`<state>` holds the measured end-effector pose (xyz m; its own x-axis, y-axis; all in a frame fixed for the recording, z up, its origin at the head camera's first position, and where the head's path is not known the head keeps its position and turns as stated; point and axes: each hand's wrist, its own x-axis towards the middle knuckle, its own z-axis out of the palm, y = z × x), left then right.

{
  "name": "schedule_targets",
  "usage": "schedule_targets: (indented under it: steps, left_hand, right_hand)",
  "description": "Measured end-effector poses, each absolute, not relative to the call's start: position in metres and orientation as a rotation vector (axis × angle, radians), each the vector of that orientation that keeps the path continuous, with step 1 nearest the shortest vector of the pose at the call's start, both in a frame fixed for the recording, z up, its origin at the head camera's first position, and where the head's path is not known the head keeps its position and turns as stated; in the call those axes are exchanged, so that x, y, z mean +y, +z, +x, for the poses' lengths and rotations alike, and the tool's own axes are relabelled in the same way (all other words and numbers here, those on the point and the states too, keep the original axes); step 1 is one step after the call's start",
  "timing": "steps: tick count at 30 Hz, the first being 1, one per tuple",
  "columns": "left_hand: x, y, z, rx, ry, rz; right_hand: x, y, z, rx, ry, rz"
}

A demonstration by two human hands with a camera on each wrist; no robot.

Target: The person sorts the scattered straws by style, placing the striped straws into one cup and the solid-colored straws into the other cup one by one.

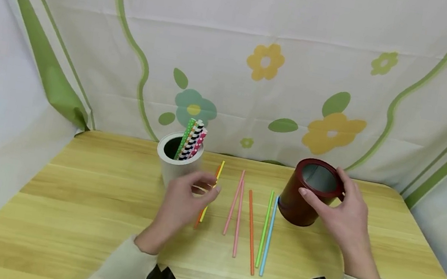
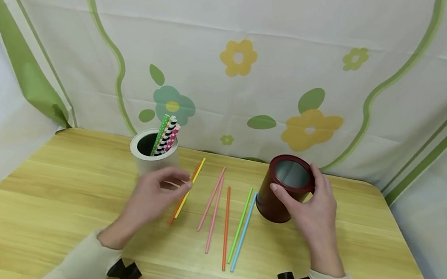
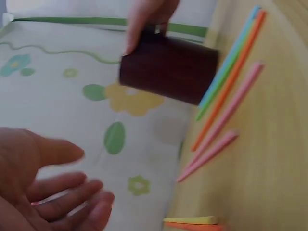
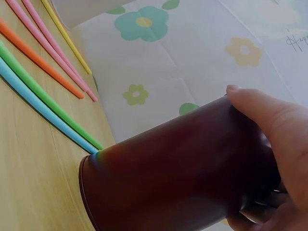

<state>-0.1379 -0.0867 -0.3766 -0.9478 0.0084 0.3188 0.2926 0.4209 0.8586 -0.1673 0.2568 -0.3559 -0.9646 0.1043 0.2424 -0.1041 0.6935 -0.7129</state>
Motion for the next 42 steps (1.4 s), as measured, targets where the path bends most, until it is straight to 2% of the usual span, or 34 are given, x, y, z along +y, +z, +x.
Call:
schedule_targets:
  steps: [8, 16, 26, 36, 42]
  left_hand:
    - [-0.067, -0.405, -0.136, -2.766, -1.270, -0.127]
    - [-0.059, -0.416, -0.141, -2.788, -1.167, -0.056]
    - [-0.052, -0.419, -0.157, -2.814, -1.299, 0.056]
    - [-0.049, -0.419, -0.179, -2.793, -1.531, 0.315]
    - [-0.046, -0.417, -0.184, -2.774, -1.578, 0.378]
  right_hand:
    - [0.255, -0.356, -0.169, -2.633, 1.132, 0.032]
    - [0.255, -0.356, -0.168, -2.616, 1.145, 0.033]
    - [0.251, -0.364, -0.166, -2.595, 1.129, 0.046]
    - [0.249, -0.370, -0.167, -2.564, 1.117, 0.038]
    - [0.250, -0.371, -0.167, -2.540, 1.119, 0.021]
